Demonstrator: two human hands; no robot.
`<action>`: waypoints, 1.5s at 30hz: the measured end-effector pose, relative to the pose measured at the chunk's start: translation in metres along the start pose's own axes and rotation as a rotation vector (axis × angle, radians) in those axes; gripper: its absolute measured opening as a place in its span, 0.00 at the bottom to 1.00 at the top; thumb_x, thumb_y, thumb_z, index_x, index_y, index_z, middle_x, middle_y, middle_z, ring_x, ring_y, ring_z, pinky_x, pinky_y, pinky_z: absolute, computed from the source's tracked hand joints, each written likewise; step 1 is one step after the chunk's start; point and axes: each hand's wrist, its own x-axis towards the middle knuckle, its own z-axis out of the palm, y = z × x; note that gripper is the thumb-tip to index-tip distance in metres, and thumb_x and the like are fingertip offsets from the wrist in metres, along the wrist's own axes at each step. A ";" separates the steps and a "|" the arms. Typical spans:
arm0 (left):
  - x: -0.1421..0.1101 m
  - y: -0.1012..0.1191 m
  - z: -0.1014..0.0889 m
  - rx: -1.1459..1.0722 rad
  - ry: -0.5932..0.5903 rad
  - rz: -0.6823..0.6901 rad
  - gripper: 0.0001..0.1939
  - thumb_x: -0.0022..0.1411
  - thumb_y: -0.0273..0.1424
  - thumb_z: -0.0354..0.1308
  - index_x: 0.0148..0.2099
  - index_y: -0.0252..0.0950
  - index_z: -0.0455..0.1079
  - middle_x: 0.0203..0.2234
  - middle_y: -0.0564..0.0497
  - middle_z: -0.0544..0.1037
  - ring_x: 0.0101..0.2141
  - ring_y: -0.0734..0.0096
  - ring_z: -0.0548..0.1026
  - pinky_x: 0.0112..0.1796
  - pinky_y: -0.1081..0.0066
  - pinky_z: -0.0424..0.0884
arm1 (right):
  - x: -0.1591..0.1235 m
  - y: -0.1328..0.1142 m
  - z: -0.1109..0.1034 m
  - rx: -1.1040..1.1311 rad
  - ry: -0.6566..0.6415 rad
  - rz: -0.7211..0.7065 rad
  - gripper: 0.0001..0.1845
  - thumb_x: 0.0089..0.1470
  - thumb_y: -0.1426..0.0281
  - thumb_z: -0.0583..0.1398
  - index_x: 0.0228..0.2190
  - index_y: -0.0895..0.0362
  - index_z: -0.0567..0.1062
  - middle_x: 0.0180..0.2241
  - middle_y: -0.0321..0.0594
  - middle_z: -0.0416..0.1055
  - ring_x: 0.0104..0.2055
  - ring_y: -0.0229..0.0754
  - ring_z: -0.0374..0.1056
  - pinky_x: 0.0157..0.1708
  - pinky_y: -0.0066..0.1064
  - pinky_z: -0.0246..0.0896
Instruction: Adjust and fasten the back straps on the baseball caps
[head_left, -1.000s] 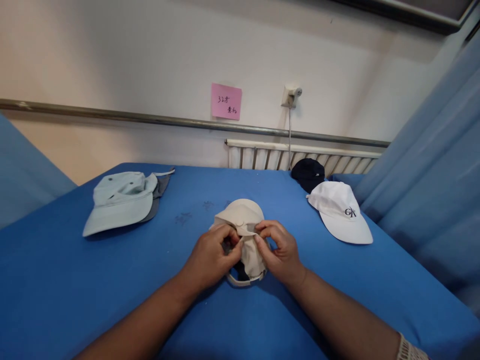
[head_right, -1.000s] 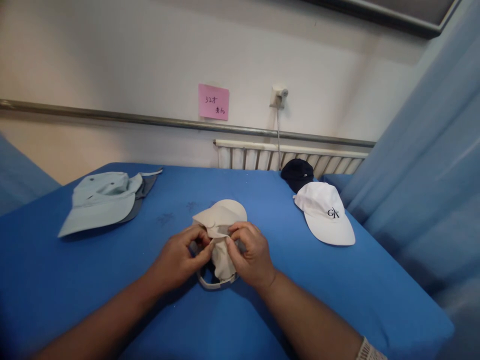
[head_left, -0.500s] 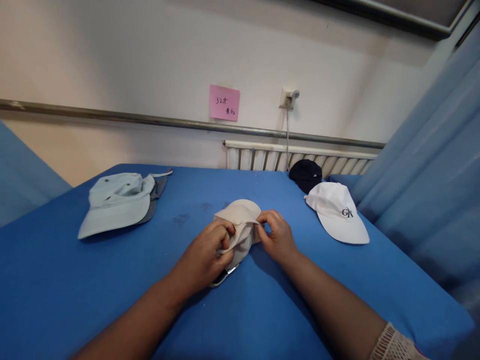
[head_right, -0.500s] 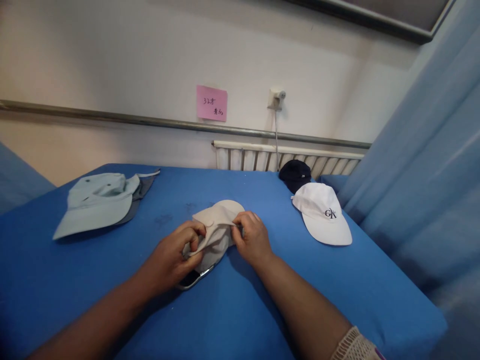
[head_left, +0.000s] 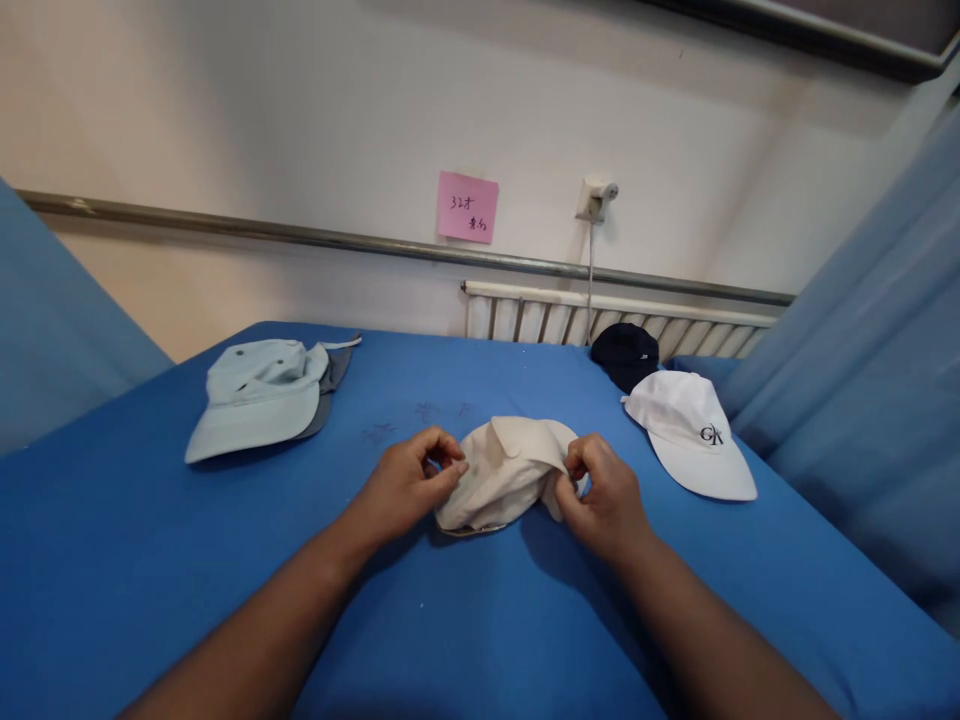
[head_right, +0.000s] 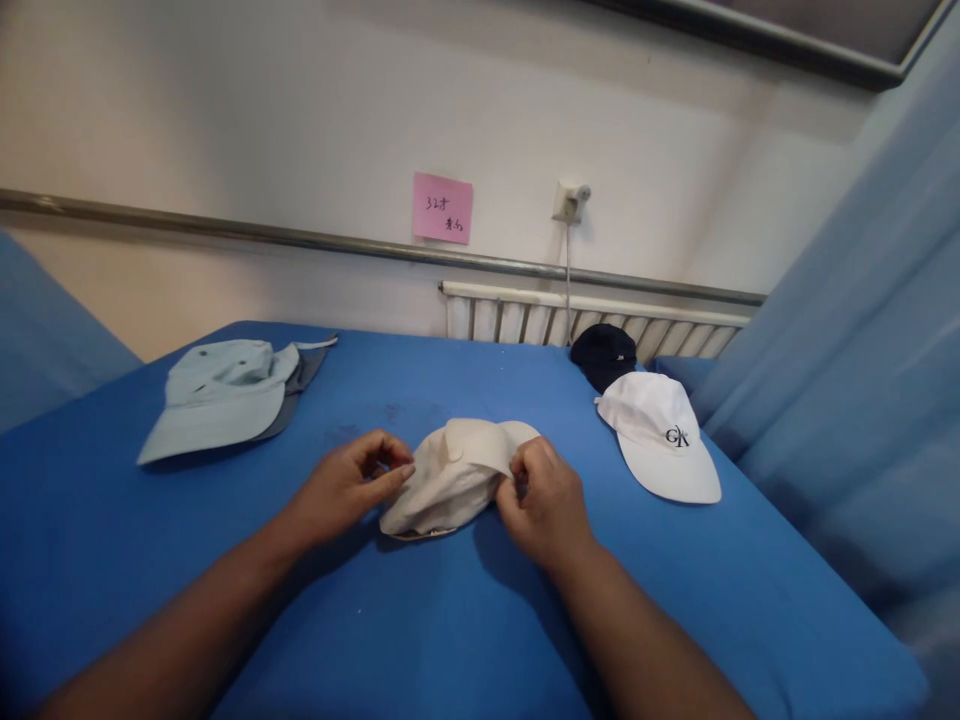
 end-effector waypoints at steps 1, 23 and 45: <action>0.003 -0.005 0.000 0.047 0.033 0.023 0.11 0.58 0.36 0.56 0.42 0.37 0.71 0.37 0.47 0.79 0.36 0.62 0.76 0.38 0.63 0.73 | 0.000 0.001 0.001 0.032 0.004 -0.003 0.10 0.46 0.79 0.56 0.28 0.53 0.60 0.28 0.34 0.63 0.28 0.38 0.60 0.31 0.31 0.57; 0.016 -0.041 0.036 0.044 -0.016 -0.164 0.23 0.51 0.37 0.62 0.50 0.34 0.69 0.34 0.47 0.80 0.33 0.62 0.77 0.33 0.68 0.70 | -0.003 0.001 0.005 0.189 0.044 -0.010 0.10 0.48 0.79 0.57 0.27 0.53 0.61 0.28 0.32 0.62 0.28 0.37 0.60 0.31 0.30 0.57; 0.016 -0.032 0.010 -0.352 0.148 -0.210 0.18 0.47 0.29 0.64 0.44 0.36 0.73 0.41 0.47 0.78 0.44 0.60 0.75 0.47 0.63 0.69 | -0.001 0.007 0.006 0.203 0.038 0.015 0.10 0.46 0.79 0.58 0.26 0.54 0.62 0.27 0.32 0.63 0.29 0.37 0.60 0.31 0.30 0.57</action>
